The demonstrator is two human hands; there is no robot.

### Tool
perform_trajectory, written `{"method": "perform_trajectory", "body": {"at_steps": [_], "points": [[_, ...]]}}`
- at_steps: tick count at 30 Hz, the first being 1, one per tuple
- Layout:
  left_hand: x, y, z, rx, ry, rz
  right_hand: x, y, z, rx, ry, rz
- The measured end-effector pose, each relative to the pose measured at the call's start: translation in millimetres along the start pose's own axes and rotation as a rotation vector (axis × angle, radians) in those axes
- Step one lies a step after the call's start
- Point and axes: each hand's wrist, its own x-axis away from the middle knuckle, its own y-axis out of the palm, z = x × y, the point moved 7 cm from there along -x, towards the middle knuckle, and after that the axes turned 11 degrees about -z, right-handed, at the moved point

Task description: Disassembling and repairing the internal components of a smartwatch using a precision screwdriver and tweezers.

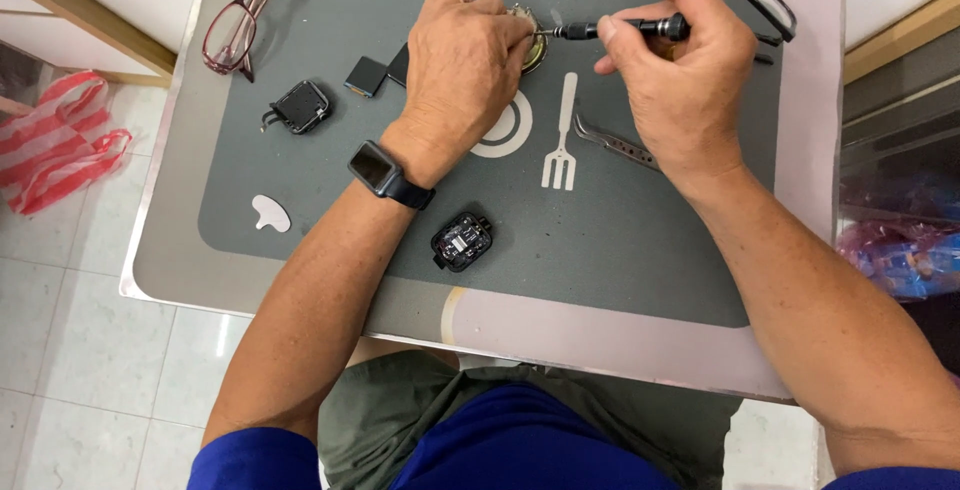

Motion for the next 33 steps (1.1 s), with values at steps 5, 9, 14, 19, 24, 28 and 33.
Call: {"method": "perform_trajectory", "body": {"at_steps": [5, 9, 14, 19, 24, 28, 33], "points": [[0, -3, -4, 0.118, -0.048, -0.054, 2, -12, -7, 0.013, -0.066, 0.036], [-4, -17, -26, 0.428, -0.14, 0.045, 3, -13, -6, 0.027, -0.075, 0.04], [9, -42, -59, 0.681, -0.345, 0.151, 1, -8, 2, -0.011, -0.032, 0.039], [17, -53, -69, 0.687, -0.352, 0.071, 0, 8, 2, -0.004, -0.048, -0.014], [19, -35, -77, 0.494, -0.355, 0.038, 1, 17, 6, -0.003, 0.01, -0.018], [20, -26, -77, 0.404, -0.377, -0.034, 1, 18, 4, 0.002, -0.025, -0.021], [12, -33, -58, 0.398, -0.181, -0.009, 2, 16, 5, 0.016, -0.027, -0.007]]}}
